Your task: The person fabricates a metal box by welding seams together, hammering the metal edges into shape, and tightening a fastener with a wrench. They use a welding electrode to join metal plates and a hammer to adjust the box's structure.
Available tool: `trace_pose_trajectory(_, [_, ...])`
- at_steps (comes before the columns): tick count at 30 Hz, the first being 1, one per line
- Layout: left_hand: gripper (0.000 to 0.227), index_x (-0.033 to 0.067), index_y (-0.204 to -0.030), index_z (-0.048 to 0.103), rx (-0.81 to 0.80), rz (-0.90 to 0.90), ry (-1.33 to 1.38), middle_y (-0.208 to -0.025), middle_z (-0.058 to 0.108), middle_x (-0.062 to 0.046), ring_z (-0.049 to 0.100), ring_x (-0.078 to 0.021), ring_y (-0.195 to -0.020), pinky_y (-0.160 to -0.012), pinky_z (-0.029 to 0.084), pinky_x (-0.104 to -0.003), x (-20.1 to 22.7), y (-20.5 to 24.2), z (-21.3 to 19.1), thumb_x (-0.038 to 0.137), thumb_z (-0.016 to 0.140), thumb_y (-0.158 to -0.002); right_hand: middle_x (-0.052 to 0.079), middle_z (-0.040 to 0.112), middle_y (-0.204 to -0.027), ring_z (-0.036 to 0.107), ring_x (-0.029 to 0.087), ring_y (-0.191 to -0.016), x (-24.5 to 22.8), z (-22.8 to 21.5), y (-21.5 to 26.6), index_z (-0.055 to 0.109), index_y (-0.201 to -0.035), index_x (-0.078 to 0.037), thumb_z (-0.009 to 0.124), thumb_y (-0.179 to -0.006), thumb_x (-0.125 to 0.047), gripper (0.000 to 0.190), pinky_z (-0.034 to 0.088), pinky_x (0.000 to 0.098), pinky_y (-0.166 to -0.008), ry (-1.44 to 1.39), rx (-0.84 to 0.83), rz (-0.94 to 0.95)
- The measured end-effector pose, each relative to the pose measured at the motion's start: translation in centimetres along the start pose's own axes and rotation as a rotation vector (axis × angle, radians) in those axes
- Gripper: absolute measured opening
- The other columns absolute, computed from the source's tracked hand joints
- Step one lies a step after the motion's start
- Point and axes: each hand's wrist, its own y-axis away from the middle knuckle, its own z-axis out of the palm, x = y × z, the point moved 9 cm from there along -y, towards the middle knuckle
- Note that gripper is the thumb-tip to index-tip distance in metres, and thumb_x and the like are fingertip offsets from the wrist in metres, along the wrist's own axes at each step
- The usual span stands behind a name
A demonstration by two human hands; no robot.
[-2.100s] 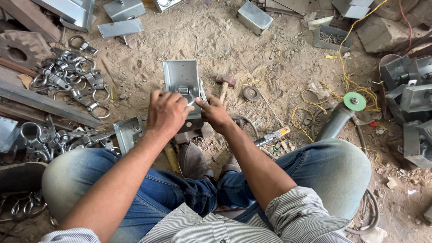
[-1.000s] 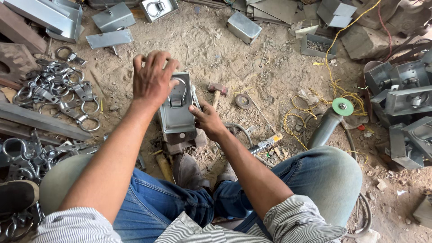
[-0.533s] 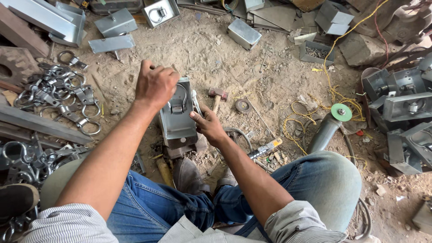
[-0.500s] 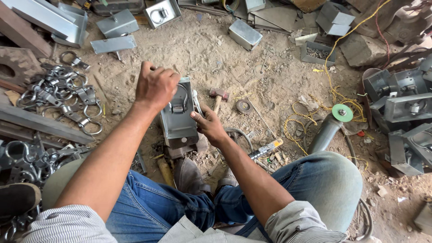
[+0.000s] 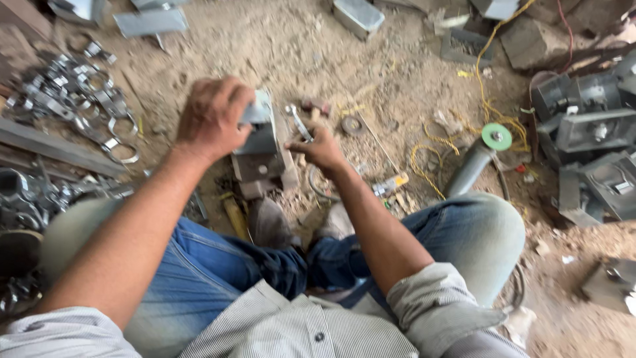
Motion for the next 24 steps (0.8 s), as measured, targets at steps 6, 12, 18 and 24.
trace_pose_trajectory(6, [0.067,0.0123,-0.133,0.058,-0.149,-0.213,0.052,-0.122,0.059,-0.017,0.064,-0.0346,-0.101,-0.090,0.056,-0.048,-2.4,2.1,1.6,0.014,0.091,-0.075,0.001,0.063,-0.076,0.055,0.007,-0.058,11.5,-10.1,3.2,0.073,-0.123,-0.003,0.073,-0.095,-0.022,0.034,0.047,0.0274,-0.050,0.132,0.488,0.362])
trace_pose_trajectory(12, [0.081,0.0111,-0.149,0.052,-0.323,-0.230,-0.009,-0.136,0.060,-0.019,0.061,-0.0367,-0.120,-0.106,0.048,-0.052,-2.6,1.7,3.1,0.024,0.089,-0.079,0.011,0.070,-0.091,0.058,0.017,-0.064,15.7,-15.6,5.5,0.065,-0.132,-0.006,0.064,-0.094,-0.014,0.039,0.047,0.0321,-0.052,0.150,0.695,0.532])
trace_pose_trajectory(18, [0.087,0.0047,-0.150,0.047,-0.466,-0.256,0.023,-0.140,0.058,-0.023,0.054,-0.0394,-0.127,-0.104,0.043,-0.054,-2.7,1.2,3.5,0.021,0.087,-0.075,0.015,0.051,-0.141,0.062,0.020,-0.112,12.1,-18.7,3.9,0.048,-0.146,-0.015,0.068,-0.090,-0.015,0.059,0.060,0.0374,-0.090,0.221,0.784,0.194])
trace_pose_trajectory(24, [0.085,0.0031,-0.149,0.045,-0.569,-0.305,0.076,-0.138,0.057,-0.024,0.054,-0.0392,-0.125,-0.107,0.043,-0.052,-2.6,0.9,3.6,0.023,0.087,-0.078,0.015,0.074,-0.117,0.073,0.027,-0.103,20.2,-13.3,4.3,0.070,-0.124,-0.016,0.079,-0.085,-0.036,0.045,0.057,0.0389,-0.095,0.927,0.237,0.589])
